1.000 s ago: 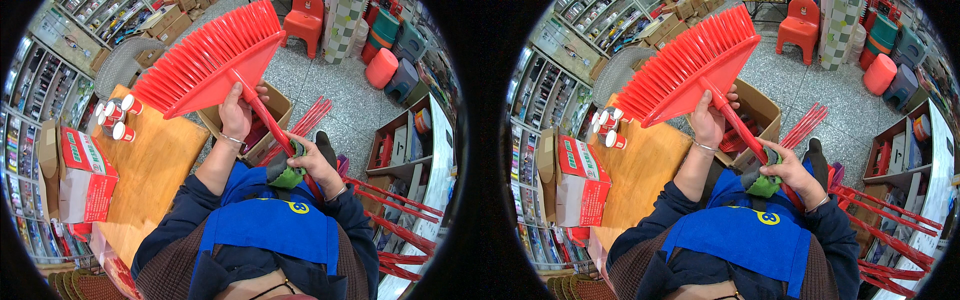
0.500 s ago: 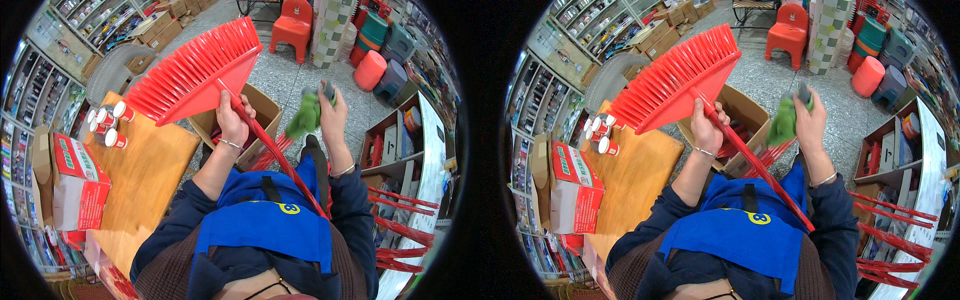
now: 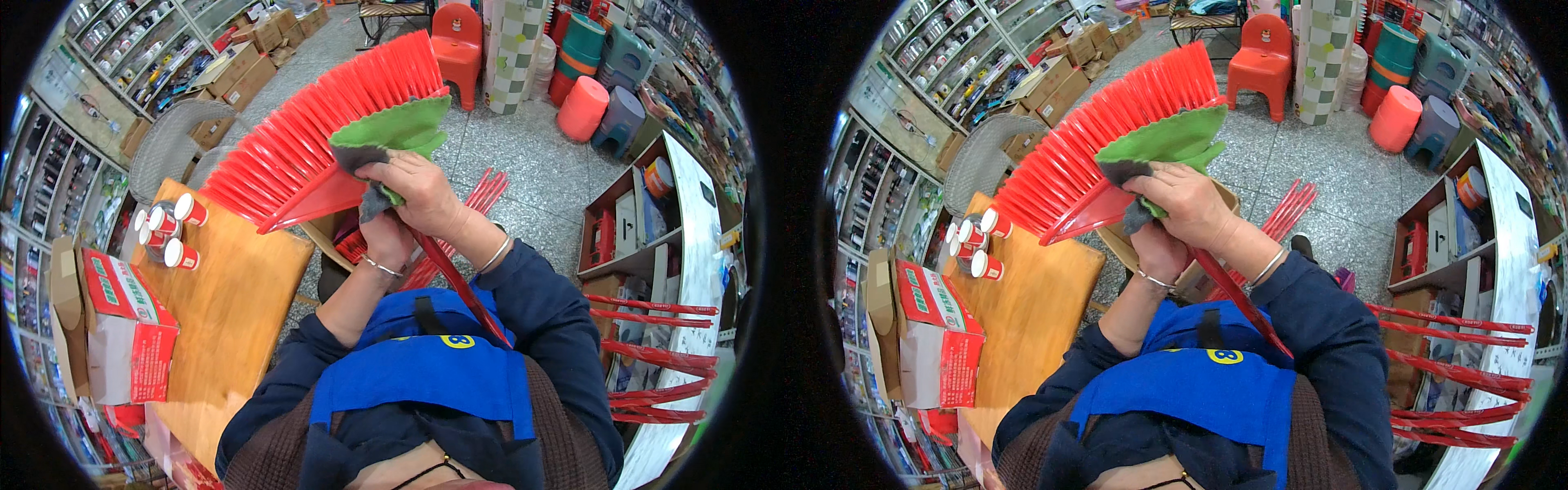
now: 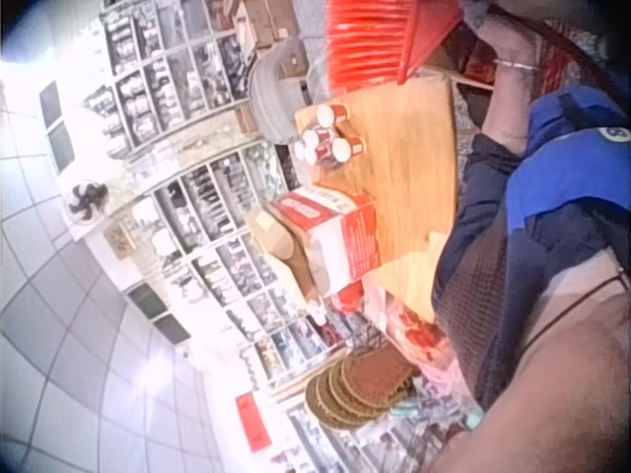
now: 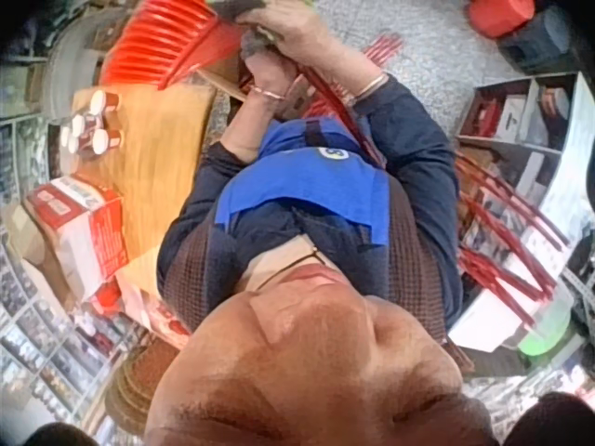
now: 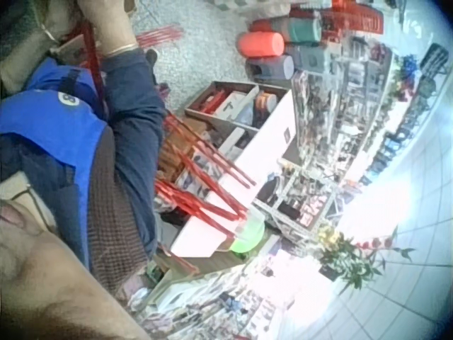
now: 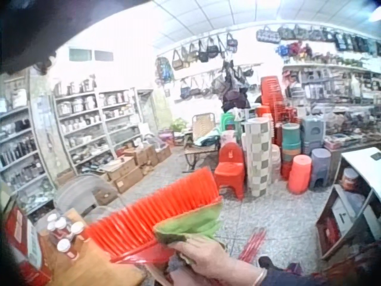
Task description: The person assembles brooms by inserting red handles into red and pink broom heads. They wipe the broom heads with a green cloth, inspect the assembled brooms, and place them on the floor. The person handles broom heads, handles, and a cloth throughout the task.
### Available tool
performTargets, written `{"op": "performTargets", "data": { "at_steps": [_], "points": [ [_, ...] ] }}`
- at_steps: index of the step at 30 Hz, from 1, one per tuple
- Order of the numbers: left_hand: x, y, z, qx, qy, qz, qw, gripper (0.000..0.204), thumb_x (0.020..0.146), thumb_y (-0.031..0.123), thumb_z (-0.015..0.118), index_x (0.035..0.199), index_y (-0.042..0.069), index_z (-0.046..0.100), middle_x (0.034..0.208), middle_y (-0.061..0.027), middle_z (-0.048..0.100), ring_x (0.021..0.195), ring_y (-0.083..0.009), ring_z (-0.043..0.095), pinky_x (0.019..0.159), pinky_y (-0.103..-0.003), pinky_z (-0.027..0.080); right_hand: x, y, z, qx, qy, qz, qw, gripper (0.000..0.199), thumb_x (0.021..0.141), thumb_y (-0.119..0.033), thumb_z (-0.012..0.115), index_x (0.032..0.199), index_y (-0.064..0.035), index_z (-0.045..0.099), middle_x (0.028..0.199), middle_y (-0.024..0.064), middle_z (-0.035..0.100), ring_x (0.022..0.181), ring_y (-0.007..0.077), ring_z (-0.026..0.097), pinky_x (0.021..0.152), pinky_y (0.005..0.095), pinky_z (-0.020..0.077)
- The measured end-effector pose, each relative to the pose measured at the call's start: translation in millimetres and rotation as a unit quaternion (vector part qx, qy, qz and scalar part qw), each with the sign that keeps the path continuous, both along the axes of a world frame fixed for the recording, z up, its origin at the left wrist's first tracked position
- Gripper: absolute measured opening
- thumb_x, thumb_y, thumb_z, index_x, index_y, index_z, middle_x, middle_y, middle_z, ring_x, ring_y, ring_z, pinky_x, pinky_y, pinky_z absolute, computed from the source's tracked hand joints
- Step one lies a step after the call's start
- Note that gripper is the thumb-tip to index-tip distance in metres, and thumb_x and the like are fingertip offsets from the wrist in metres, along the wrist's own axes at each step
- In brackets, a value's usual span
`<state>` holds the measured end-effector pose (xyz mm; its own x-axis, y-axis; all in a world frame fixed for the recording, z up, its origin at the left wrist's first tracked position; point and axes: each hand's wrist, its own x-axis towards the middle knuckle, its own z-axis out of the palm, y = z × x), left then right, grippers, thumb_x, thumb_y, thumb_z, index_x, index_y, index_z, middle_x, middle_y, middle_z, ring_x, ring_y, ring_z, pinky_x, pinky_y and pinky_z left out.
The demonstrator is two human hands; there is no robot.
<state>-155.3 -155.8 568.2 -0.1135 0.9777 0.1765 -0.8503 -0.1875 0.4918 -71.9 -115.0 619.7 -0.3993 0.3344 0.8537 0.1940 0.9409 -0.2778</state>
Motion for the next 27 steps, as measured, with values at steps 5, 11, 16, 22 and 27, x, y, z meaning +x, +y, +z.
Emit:
{"op": "performTargets", "data": {
  "at_steps": [5, 11, 16, 22, 27],
  "points": [
    [-1, 1, 0, -0.036, 0.008, -0.087, 0.996, 0.038, 0.093, 0.043, 0.039, 0.086, 0.007, 0.047, 0.072, -0.0049, 0.050, 0.055, -0.0148, 0.048, 0.051, -0.032, 0.042, 27, 26, -14, 0.035, -0.046, -0.113, 0.992, 0.033, 0.066, 0.001, 0.055, 0.098, -0.0077, 0.060, 0.087, 0.0119, 0.059, 0.086, 0.0307, 0.058, 0.075, 0.0381, 0.0478],
    [2, -2, 0, -0.106, 0.016, -0.053, 0.993, 0.043, 0.093, 0.047, 0.037, 0.082, 0.006, 0.046, 0.068, -0.0039, 0.046, 0.051, -0.0144, 0.043, 0.049, -0.031, 0.038, 82, 82, -50, -0.187, -0.015, -0.278, 0.942, 0.028, 0.075, 0.000, 0.054, 0.100, -0.0079, 0.062, 0.092, 0.0190, 0.062, 0.086, 0.0335, 0.060, 0.073, 0.0385, 0.0485],
    [-4, 9, 5, -0.106, 0.038, -0.062, 0.992, 0.051, 0.091, 0.053, 0.034, 0.072, 0.006, 0.044, 0.062, -0.0022, 0.041, 0.050, -0.0131, 0.040, 0.049, -0.028, 0.035, 102, 54, -83, -0.586, 0.155, -0.109, 0.788, 0.019, 0.082, -0.008, 0.057, 0.099, -0.0020, 0.062, 0.087, 0.0092, 0.063, 0.078, 0.0172, 0.061, 0.070, 0.0311, 0.0480],
    [-27, 45, 8, 0.088, -0.052, -0.222, 0.970, 0.055, 0.087, 0.059, 0.039, 0.071, 0.006, 0.043, 0.055, 0.0007, 0.033, 0.041, -0.0092, 0.033, 0.041, -0.023, 0.028, 77, -37, -83, -0.715, 0.120, 0.126, 0.677, 0.033, 0.090, -0.025, 0.053, 0.115, -0.0033, 0.053, 0.100, 0.0015, 0.058, 0.088, 0.0097, 0.053, 0.077, 0.0262, 0.0439],
    [-4, 59, 6, 0.003, -0.076, -0.198, 0.977, 0.059, 0.085, 0.057, 0.047, 0.100, 0.000, 0.052, 0.067, -0.0025, 0.046, 0.059, -0.0119, 0.043, 0.055, -0.025, 0.038, 71, -56, -67, -0.628, 0.082, 0.059, 0.771, 0.036, 0.077, -0.013, 0.068, 0.108, -0.0011, 0.055, 0.090, 0.0032, 0.061, 0.079, 0.0119, 0.056, 0.071, 0.0277, 0.0465]
  ]
}}
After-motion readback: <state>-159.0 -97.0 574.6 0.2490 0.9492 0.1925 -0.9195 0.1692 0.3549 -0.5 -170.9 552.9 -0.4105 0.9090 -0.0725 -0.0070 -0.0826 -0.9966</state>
